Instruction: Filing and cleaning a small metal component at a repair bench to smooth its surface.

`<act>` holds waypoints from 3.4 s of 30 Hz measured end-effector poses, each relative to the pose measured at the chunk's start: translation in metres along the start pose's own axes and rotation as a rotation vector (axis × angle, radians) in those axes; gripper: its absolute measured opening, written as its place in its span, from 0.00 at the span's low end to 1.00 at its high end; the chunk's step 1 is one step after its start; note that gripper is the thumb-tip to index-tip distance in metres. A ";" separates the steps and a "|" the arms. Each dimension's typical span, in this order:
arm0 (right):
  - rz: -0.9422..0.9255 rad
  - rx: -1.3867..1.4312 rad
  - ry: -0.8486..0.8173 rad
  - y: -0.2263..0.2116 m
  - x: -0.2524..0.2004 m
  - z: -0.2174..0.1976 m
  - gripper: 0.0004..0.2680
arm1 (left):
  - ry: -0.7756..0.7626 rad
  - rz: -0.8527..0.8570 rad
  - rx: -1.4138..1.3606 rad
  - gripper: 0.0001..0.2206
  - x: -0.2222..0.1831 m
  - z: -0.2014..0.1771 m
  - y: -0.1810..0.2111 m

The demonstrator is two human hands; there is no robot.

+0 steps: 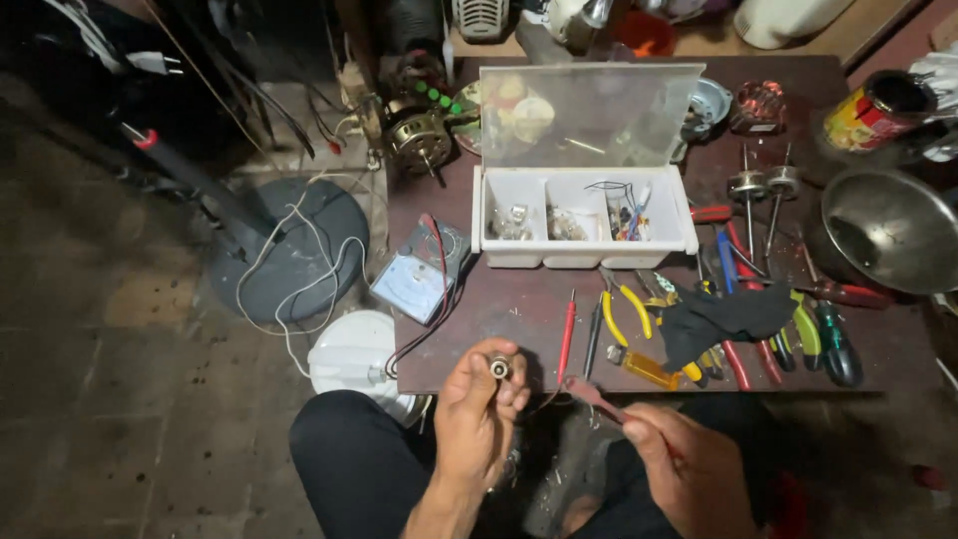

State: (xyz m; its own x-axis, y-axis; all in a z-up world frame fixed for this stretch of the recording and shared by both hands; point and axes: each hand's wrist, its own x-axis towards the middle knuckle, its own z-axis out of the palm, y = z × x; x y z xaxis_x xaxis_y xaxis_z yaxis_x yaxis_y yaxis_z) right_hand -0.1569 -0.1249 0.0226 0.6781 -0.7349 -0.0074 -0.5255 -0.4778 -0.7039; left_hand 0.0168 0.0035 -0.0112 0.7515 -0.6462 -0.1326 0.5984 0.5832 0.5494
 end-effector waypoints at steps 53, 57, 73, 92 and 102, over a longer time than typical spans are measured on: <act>-0.592 -0.456 0.237 -0.041 0.047 0.031 0.10 | -0.112 -0.028 -0.018 0.14 -0.014 0.002 0.012; -0.520 -0.395 0.226 -0.046 0.042 0.030 0.05 | -0.153 -0.009 -0.020 0.14 -0.013 0.005 0.014; -0.282 -0.033 -0.163 -0.029 0.023 0.001 0.09 | -0.002 0.037 0.196 0.14 -0.010 -0.011 0.007; -0.622 -0.443 0.309 -0.017 0.047 0.012 0.07 | -0.159 -0.017 -0.096 0.11 -0.017 0.001 0.015; -0.355 -0.403 0.190 0.009 0.043 0.001 0.11 | 0.066 -0.160 -0.053 0.12 -0.012 -0.009 0.007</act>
State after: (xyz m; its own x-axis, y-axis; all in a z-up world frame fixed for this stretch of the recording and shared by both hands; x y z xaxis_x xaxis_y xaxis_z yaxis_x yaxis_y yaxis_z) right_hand -0.1320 -0.1605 0.0156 0.7643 -0.5513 0.3345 -0.4619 -0.8300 -0.3127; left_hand 0.0146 0.0196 -0.0135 0.6612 -0.7003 -0.2691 0.7242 0.5021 0.4727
